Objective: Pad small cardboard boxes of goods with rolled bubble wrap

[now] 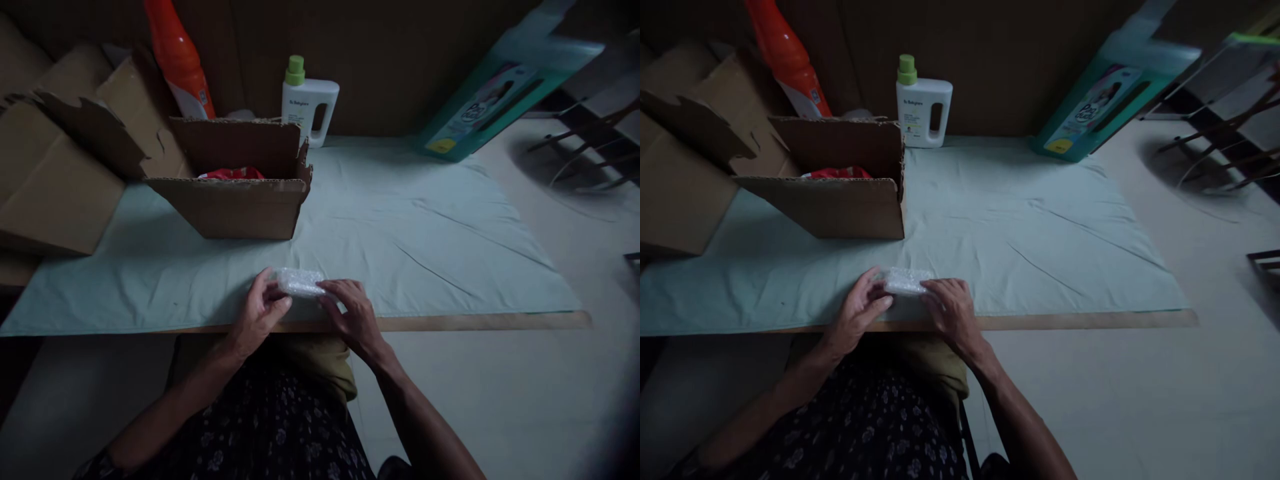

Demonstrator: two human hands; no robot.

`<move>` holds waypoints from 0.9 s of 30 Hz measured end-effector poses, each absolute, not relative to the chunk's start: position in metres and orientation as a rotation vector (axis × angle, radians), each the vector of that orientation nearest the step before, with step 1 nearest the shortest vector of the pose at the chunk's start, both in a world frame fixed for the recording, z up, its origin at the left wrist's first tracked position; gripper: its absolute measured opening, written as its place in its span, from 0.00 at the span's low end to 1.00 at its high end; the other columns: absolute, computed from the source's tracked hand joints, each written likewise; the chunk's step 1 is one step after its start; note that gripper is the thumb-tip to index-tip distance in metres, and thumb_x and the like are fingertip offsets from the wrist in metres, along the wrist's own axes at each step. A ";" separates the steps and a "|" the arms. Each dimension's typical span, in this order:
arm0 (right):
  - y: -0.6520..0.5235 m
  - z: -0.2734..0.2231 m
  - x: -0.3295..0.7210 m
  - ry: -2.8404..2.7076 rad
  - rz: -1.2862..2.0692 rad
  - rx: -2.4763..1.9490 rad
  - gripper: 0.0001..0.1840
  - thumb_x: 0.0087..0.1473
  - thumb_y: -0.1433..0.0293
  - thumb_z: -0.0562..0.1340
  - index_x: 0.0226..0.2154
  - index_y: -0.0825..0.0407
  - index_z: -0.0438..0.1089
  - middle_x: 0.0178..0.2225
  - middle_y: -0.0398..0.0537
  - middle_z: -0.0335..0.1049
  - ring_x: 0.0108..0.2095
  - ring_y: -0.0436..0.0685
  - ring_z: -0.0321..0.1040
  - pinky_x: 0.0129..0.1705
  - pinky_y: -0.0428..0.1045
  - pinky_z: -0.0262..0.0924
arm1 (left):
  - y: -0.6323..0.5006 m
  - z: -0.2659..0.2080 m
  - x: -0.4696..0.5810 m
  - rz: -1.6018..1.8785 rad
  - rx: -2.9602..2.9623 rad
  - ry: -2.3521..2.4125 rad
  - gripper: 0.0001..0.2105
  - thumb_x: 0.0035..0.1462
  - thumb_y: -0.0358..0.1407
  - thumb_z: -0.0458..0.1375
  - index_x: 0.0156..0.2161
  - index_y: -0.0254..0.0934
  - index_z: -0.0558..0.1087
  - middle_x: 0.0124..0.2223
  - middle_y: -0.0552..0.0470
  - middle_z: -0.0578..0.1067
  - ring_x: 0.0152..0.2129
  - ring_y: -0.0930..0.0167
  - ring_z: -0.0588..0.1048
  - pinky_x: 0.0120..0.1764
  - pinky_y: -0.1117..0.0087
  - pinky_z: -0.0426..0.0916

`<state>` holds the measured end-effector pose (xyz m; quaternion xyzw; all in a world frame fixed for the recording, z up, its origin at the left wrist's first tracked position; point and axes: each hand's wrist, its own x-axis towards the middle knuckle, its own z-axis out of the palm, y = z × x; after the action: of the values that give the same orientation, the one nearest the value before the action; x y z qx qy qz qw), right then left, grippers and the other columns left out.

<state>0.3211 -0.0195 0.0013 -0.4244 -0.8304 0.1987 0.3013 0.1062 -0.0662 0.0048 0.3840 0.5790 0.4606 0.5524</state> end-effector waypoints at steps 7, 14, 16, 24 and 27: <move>-0.030 0.014 0.322 -1.908 1.151 -1.113 0.15 0.63 0.56 0.64 0.47 0.47 0.72 0.63 0.57 0.67 0.58 0.63 0.70 0.54 0.59 0.70 | -0.064 0.019 0.107 1.080 0.888 1.186 0.37 0.56 0.42 0.63 0.69 0.37 0.59 0.41 0.51 0.76 0.35 0.70 0.74 0.41 0.69 0.71; -0.017 0.046 0.319 -1.690 1.533 -1.168 0.14 0.56 0.53 0.67 0.40 0.43 0.76 0.29 0.44 0.76 0.28 0.59 0.75 0.28 0.52 0.72 | -0.066 0.029 0.084 1.178 1.465 1.309 0.28 0.64 0.43 0.57 0.67 0.44 0.62 0.46 0.47 0.79 0.38 0.64 0.80 0.41 0.62 0.78; -0.002 0.076 0.320 -1.743 1.357 -1.186 0.13 0.56 0.53 0.68 0.37 0.44 0.77 0.28 0.44 0.75 0.26 0.57 0.74 0.26 0.50 0.71 | -0.055 0.043 0.064 1.344 1.801 1.420 0.29 0.64 0.43 0.59 0.68 0.47 0.61 0.56 0.45 0.77 0.49 0.60 0.78 0.50 0.57 0.77; 0.105 0.210 0.275 -2.288 0.162 -1.115 0.13 0.61 0.59 0.64 0.44 0.46 0.78 0.26 0.42 0.74 0.22 0.51 0.66 0.23 0.46 0.59 | 0.028 0.088 -0.017 1.607 2.405 2.007 0.24 0.63 0.35 0.59 0.64 0.41 0.66 0.59 0.44 0.74 0.66 0.55 0.64 0.67 0.47 0.58; 0.142 0.227 0.229 -2.612 -0.155 -1.238 0.08 0.58 0.66 0.65 0.39 0.48 0.80 0.22 0.42 0.72 0.20 0.51 0.63 0.23 0.46 0.54 | 0.031 0.082 -0.018 1.659 2.416 1.961 0.17 0.62 0.28 0.57 0.55 0.42 0.74 0.49 0.48 0.78 0.59 0.58 0.71 0.64 0.48 0.63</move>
<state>0.2293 0.1419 0.2268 -0.4243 -0.8955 -0.0531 0.1231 -0.0176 0.0314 0.0825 0.6726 0.5458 0.4617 -0.1912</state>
